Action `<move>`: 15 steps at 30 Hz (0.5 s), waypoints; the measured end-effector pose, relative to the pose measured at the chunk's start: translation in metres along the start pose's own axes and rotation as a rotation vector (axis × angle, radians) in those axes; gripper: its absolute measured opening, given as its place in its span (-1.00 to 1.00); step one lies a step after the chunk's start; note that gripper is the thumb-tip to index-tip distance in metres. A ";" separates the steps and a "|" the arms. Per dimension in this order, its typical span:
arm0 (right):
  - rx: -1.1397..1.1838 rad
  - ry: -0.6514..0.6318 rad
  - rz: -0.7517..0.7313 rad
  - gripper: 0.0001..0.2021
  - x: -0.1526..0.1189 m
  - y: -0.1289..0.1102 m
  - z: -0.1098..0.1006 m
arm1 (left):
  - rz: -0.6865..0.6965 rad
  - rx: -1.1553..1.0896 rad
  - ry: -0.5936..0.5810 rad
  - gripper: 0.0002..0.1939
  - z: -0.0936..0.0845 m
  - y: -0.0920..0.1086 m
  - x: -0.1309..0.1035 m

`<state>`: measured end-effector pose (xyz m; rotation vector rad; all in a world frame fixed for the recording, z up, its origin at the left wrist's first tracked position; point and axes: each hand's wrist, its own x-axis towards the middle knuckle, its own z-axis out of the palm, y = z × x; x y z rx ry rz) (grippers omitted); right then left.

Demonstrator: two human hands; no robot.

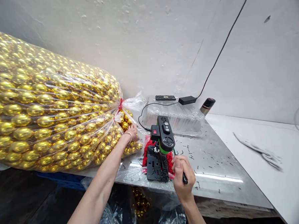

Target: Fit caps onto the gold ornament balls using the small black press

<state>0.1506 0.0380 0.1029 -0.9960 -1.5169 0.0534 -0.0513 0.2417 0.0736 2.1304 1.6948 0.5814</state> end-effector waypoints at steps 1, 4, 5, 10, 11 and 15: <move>0.001 -0.001 -0.001 -0.75 0.000 0.000 0.000 | 0.003 0.015 -0.027 -0.44 -0.001 -0.001 0.000; 0.002 0.001 -0.009 -0.76 0.000 -0.001 0.000 | -0.010 0.098 -0.095 -0.50 -0.001 -0.001 -0.003; 0.000 0.003 -0.011 -0.76 0.001 -0.002 0.000 | -0.014 0.117 -0.107 -0.52 -0.001 0.000 -0.004; -0.015 0.002 -0.021 -0.77 0.002 -0.002 0.000 | -0.041 0.181 -0.151 -0.43 0.004 0.007 -0.009; -0.018 0.001 -0.027 -0.77 0.002 -0.002 0.000 | -0.046 0.189 -0.156 -0.41 0.005 0.007 -0.009; -0.028 0.001 -0.047 -0.77 0.002 -0.001 0.000 | -0.054 0.211 -0.167 -0.32 0.004 0.007 -0.010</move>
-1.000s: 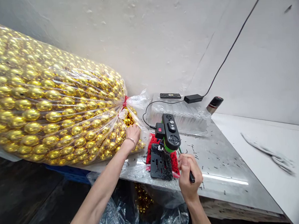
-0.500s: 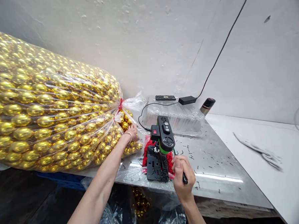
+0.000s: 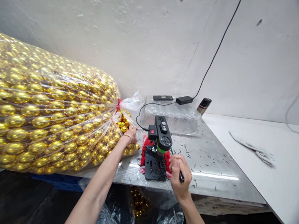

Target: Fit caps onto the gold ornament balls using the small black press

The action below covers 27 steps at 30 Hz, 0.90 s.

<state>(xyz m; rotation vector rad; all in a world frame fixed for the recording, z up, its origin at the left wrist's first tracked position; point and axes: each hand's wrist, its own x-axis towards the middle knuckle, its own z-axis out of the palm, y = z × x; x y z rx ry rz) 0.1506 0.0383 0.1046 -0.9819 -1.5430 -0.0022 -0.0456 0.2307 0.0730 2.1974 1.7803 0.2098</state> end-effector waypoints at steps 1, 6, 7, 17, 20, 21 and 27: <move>-0.002 0.001 -0.001 -0.77 0.000 0.000 0.000 | 0.004 0.006 -0.004 -0.30 -0.001 -0.001 0.000; 0.005 0.005 0.005 -0.77 -0.002 0.002 0.000 | 0.037 0.044 -0.047 -0.29 -0.006 -0.007 -0.001; 0.008 0.003 0.003 -0.77 -0.002 0.002 0.000 | 0.036 0.051 -0.060 -0.31 -0.007 -0.008 0.000; 0.005 -0.001 -0.007 -0.75 0.000 0.000 0.000 | -0.012 0.011 -0.112 -0.62 -0.010 0.007 -0.003; 0.016 0.004 -0.009 -0.75 -0.001 0.000 0.001 | -0.038 -0.070 -0.114 -0.70 -0.011 0.008 -0.002; 0.017 0.007 -0.008 -0.75 -0.001 0.000 0.001 | -0.050 -0.104 -0.109 -0.72 -0.012 0.008 -0.001; 0.001 -0.008 0.001 -0.75 -0.002 0.001 0.000 | -0.113 -0.425 0.034 -0.57 -0.026 -0.001 -0.007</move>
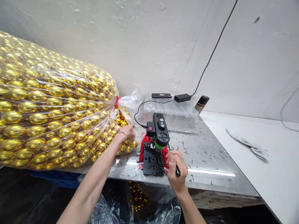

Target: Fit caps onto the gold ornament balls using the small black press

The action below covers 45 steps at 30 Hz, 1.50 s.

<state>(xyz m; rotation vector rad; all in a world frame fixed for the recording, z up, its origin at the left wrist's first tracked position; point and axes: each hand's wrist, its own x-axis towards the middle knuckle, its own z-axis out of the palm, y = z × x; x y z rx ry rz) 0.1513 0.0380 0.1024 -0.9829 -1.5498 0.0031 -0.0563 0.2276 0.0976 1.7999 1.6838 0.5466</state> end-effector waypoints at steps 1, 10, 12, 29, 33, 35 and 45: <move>-0.001 -0.002 -0.007 -0.75 0.000 0.000 0.000 | -0.003 -0.094 0.034 -0.53 -0.004 -0.001 -0.003; 0.006 0.004 -0.015 -0.76 -0.002 0.003 0.000 | -0.230 -1.237 0.017 -0.87 -0.017 0.005 -0.059; 0.009 -0.006 -0.018 -0.76 -0.002 0.003 0.000 | -0.301 -1.463 -0.037 -0.90 -0.011 0.007 -0.075; -0.009 -0.031 -0.012 -0.75 0.000 -0.001 -0.002 | -0.173 -0.945 -0.075 -0.61 0.109 0.005 -0.119; -0.011 -0.032 -0.015 -0.75 0.000 -0.001 -0.003 | 0.042 -0.578 -0.002 -0.66 0.117 0.006 -0.120; -0.014 -0.034 -0.014 -0.75 0.000 -0.001 -0.003 | 0.091 -0.409 0.022 -0.65 0.118 0.008 -0.122; -0.014 -0.039 -0.026 -0.74 -0.001 0.001 -0.003 | 0.108 -0.168 0.065 -0.61 0.115 0.020 -0.127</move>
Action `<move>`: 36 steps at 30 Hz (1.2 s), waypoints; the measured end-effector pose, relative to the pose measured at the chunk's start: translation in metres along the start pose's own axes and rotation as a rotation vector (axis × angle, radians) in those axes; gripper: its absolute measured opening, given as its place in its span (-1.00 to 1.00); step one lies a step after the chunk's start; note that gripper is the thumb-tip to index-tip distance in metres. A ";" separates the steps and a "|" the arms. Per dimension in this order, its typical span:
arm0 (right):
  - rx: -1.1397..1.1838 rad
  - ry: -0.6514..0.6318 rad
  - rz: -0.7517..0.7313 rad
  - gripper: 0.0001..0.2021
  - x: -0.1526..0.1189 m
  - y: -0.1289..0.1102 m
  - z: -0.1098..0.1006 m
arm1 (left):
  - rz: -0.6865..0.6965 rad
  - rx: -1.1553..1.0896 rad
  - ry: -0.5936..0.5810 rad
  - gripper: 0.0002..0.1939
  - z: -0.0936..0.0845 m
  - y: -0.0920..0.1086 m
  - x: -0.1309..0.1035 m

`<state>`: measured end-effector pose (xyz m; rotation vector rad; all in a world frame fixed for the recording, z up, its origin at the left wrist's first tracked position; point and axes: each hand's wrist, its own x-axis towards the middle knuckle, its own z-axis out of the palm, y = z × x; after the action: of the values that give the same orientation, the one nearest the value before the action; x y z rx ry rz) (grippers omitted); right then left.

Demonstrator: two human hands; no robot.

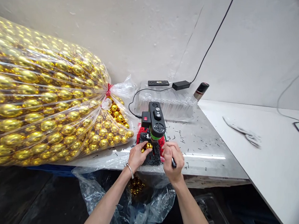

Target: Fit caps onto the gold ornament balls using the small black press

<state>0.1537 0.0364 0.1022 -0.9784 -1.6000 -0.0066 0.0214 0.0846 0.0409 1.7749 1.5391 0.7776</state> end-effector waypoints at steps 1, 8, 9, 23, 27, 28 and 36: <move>0.005 0.002 -0.002 -0.74 0.000 0.000 0.000 | 0.005 0.010 -0.004 -0.61 0.000 0.001 0.001; 0.016 -0.003 0.001 -0.75 -0.002 0.000 0.000 | -0.023 -0.077 -0.047 -0.58 -0.005 -0.005 0.009; 0.021 -0.005 0.000 -0.75 -0.002 0.000 0.000 | -0.022 -0.116 -0.060 -0.57 -0.006 -0.007 0.010; 0.029 0.000 0.019 -0.75 -0.002 0.000 0.001 | 0.032 -0.018 -0.110 -0.57 -0.006 -0.007 0.008; 0.020 -0.001 0.021 -0.75 -0.003 0.001 0.000 | 0.107 0.145 -0.013 -0.61 0.005 0.000 -0.001; 0.020 -0.002 0.021 -0.75 -0.003 0.001 0.000 | 0.110 0.163 0.009 -0.61 0.007 0.000 -0.003; 0.017 0.000 0.015 -0.76 -0.015 0.006 0.004 | 0.092 0.211 0.022 -0.62 0.007 0.002 -0.005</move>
<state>0.1533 0.0337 0.0853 -0.9779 -1.5900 0.0171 0.0273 0.0787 0.0382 2.0082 1.6135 0.7014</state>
